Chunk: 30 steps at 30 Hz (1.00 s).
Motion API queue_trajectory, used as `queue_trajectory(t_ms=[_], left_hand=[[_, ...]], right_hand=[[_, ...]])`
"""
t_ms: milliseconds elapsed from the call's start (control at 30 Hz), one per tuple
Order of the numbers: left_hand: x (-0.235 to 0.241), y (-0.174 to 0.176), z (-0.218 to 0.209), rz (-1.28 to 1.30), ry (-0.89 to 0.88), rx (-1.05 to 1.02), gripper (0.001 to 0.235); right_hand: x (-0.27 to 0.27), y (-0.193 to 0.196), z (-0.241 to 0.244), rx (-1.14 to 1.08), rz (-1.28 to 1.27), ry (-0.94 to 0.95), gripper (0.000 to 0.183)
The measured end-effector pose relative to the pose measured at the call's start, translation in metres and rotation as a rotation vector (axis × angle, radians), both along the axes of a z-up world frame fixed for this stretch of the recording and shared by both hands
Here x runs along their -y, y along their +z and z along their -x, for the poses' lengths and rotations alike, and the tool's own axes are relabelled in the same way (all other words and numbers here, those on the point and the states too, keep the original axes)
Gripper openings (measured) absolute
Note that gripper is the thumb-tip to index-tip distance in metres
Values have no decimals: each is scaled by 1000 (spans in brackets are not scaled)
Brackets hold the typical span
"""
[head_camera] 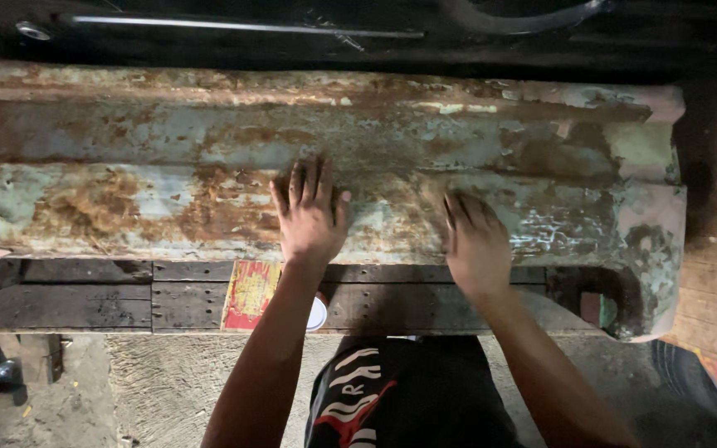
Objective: The person sands a large, rusty metal panel with two sanding blocks, moving them back and forth across the surface to remove rust and old paint. The panel is supported on a wooden workbench in a dimly lit garage.
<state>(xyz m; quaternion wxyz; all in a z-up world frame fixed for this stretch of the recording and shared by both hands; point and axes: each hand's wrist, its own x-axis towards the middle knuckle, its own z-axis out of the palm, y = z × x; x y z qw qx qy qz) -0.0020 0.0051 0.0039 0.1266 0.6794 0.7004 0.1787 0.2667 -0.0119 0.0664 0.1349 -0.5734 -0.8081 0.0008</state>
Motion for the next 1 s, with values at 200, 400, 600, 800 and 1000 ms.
queue_trajectory(t_ms=[200,400,600,800,1000], left_hand=[[-1,3,0,32,2,29,68],[-2,0,0,28,-7,10,69],[-2,-2,0,3,-2,3,68],[-2,4,-1,3,-9,-10,69],[-2,-1,-1,6,-4,-7,67]], right_hand=[[-23,-13,4,104,39,-34,34],[10,4,-6,79,23,-33,40],[-32,-10,1,134,29,-20,39],[13,6,-4,135,113,39,52],[-28,-16,8,118,109,105,42]])
